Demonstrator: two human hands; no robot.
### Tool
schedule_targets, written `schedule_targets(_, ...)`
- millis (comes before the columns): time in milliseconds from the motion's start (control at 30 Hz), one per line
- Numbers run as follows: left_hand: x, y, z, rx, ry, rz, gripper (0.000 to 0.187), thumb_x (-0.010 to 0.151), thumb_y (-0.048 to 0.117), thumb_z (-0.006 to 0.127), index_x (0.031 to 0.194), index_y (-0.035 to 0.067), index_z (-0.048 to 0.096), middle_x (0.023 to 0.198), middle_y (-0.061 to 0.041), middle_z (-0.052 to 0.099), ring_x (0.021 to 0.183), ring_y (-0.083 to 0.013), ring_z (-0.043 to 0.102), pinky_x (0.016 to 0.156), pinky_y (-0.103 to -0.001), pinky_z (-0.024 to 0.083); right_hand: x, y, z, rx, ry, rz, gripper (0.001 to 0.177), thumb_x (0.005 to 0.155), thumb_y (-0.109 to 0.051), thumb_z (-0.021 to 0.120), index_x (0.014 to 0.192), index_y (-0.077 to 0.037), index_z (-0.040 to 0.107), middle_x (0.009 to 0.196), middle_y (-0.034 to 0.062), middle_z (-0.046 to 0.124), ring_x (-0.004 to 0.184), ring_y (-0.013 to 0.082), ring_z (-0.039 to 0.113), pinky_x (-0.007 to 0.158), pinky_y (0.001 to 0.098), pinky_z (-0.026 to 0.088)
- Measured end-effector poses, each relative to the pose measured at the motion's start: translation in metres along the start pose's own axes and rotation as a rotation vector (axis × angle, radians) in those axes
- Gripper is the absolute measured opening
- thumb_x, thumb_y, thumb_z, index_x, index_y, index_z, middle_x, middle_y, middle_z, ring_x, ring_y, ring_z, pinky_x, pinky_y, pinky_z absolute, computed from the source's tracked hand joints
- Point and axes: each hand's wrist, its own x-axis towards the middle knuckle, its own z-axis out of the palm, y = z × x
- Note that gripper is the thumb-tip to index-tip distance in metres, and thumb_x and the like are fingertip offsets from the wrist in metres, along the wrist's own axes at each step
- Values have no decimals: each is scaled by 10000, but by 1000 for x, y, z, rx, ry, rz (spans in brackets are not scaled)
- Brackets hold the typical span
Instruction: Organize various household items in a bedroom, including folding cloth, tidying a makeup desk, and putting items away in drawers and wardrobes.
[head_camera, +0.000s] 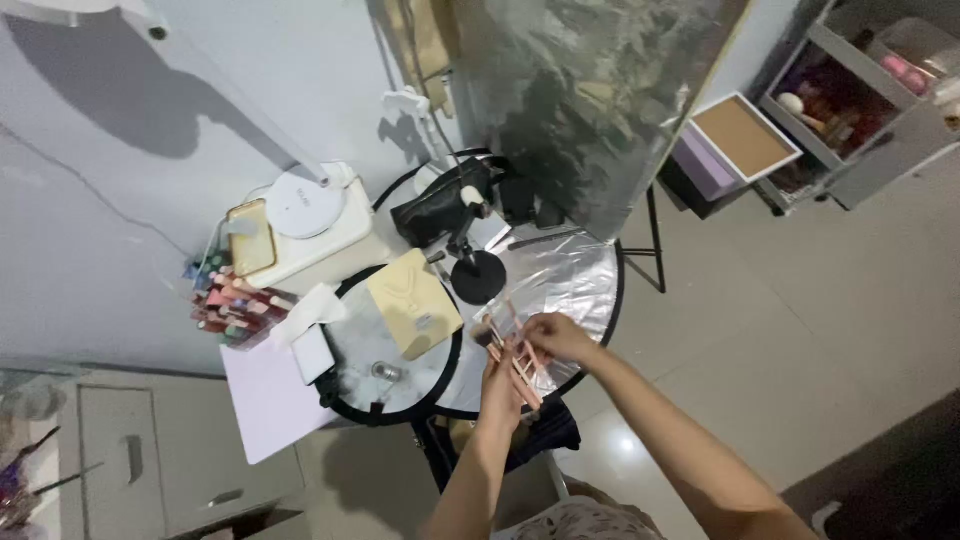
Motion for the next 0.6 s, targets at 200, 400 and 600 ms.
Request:
schedule_targets(200,4,-1,17,88,249,-166,280,1010,292,578,1237,134,624,1165,-67,683,1012,-212,683,839,-406,556,-47,-36,47,-639,170,-151,283,912,-321,678,993,-59,746,790,162,750,664,303,694,634,410,565)
schedule_targets(400,16,-5,6,4,314,-126,160,985,154,526,1136,137,577,1061,-64,708,981,-203,720,881,-391,591,-6,-57,-3,-728,-34,-143,290,878,-331,629,968,-82,746,804,144,736,718,341,722,681,469,562)
schedule_targets(600,39,-18,-15,129,370,-95,155,1022,195,592,1160,127,602,784,22,521,625,-98,424,564,-273,384,82,-57,-74,-974,474,-124,413,852,-182,662,1252,-79,658,1252,228,599,1075,394,638,907,496,535)
